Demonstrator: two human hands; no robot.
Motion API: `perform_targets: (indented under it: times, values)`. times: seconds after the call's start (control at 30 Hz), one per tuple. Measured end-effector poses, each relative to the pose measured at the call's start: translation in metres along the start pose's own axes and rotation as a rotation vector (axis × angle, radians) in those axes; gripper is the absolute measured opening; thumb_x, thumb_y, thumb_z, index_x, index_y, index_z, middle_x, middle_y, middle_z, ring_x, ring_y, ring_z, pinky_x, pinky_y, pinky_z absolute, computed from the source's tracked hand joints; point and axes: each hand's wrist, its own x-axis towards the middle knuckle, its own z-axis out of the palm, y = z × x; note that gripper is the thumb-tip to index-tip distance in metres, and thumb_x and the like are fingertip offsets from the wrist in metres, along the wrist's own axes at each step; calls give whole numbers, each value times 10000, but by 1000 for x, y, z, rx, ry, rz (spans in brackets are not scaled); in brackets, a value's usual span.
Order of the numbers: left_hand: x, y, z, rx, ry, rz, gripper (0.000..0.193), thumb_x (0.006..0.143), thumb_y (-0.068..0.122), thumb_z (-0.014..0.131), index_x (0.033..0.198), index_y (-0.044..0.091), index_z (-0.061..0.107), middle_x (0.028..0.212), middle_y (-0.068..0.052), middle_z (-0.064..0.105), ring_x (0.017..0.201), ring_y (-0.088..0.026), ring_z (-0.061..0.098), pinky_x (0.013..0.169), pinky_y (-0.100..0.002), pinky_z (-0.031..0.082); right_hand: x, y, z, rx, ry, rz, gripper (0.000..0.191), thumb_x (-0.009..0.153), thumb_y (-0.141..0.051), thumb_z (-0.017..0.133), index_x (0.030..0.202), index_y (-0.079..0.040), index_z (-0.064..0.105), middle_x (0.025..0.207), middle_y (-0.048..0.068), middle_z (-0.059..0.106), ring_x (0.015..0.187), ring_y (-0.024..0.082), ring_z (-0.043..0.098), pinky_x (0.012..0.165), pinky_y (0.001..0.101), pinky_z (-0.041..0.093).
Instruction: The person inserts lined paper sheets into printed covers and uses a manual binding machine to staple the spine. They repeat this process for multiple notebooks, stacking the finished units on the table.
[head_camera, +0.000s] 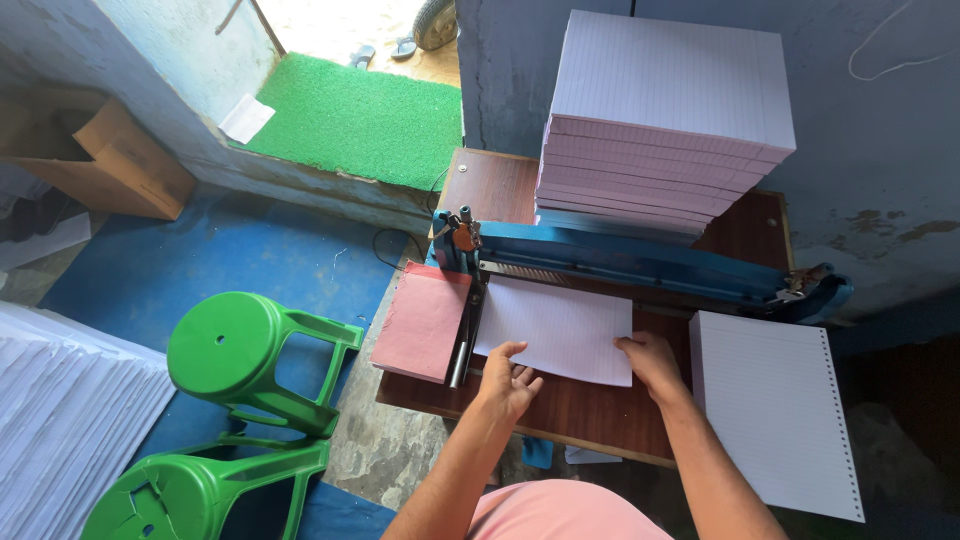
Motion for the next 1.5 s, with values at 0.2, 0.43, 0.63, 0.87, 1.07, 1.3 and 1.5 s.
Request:
perform_targets:
  times: [0.2, 0.43, 0.63, 0.87, 1.07, 1.3, 1.5]
  values:
    - [3, -6, -11, -117, -40, 27, 1040, 805, 156, 676, 1589, -76, 34, 1664, -295, 164, 1570, -388, 188, 1259, -529, 179, 2, 3, 1, 70, 35, 56, 397, 870, -280, 760, 1123, 25, 729, 905, 138, 720, 885, 214, 654, 812, 341, 502]
    - [1, -3, -12, -81, -25, -21, 994, 821, 131, 681, 1586, -79, 83, 1661, -294, 183, 1574, -382, 183, 1271, -526, 209, -3, 2, 7, 9, 162, 16, 476, 847, -324, 764, 1153, 38, 713, 997, 217, 755, 917, 281, 716, 819, 384, 552]
    - [-1, -3, -16, -90, -39, -39, 969, 812, 151, 652, 1580, -96, 116, 1654, -289, 199, 1561, -386, 205, 1257, -530, 212, -9, 0, 14, -223, 300, -33, 652, 821, -459, 798, 1178, 67, 653, 1052, 260, 705, 968, 350, 715, 829, 437, 577]
    - [-6, -3, -17, -100, -84, -60, 968, 818, 169, 640, 1566, -128, 102, 1648, -326, 199, 1557, -395, 212, 1251, -528, 211, -10, 0, 8, -232, 259, -47, 661, 807, -512, 775, 1118, 66, 698, 1034, 263, 741, 974, 339, 737, 889, 426, 575]
    - [-10, -7, -17, -102, -59, -41, 955, 823, 164, 641, 1567, -127, 116, 1641, -331, 193, 1557, -404, 214, 1256, -527, 232, -10, 1, 6, -236, 267, -15, 669, 792, -500, 790, 1144, 53, 655, 1062, 239, 682, 961, 340, 703, 829, 450, 572]
    - [-7, -8, -20, -135, -69, -48, 954, 824, 160, 643, 1565, -128, 116, 1637, -333, 184, 1558, -419, 197, 1258, -527, 215, -9, 3, 6, -239, 250, -1, 650, 790, -493, 780, 1124, 51, 660, 1022, 244, 706, 931, 328, 725, 820, 439, 590]
    - [2, -8, -24, -135, -74, -56, 964, 823, 175, 648, 1567, -129, 115, 1637, -340, 187, 1561, -414, 198, 1260, -524, 213, -6, 4, 6, -234, 226, 4, 662, 787, -495, 785, 1129, 60, 671, 1069, 254, 684, 967, 335, 714, 821, 450, 586]
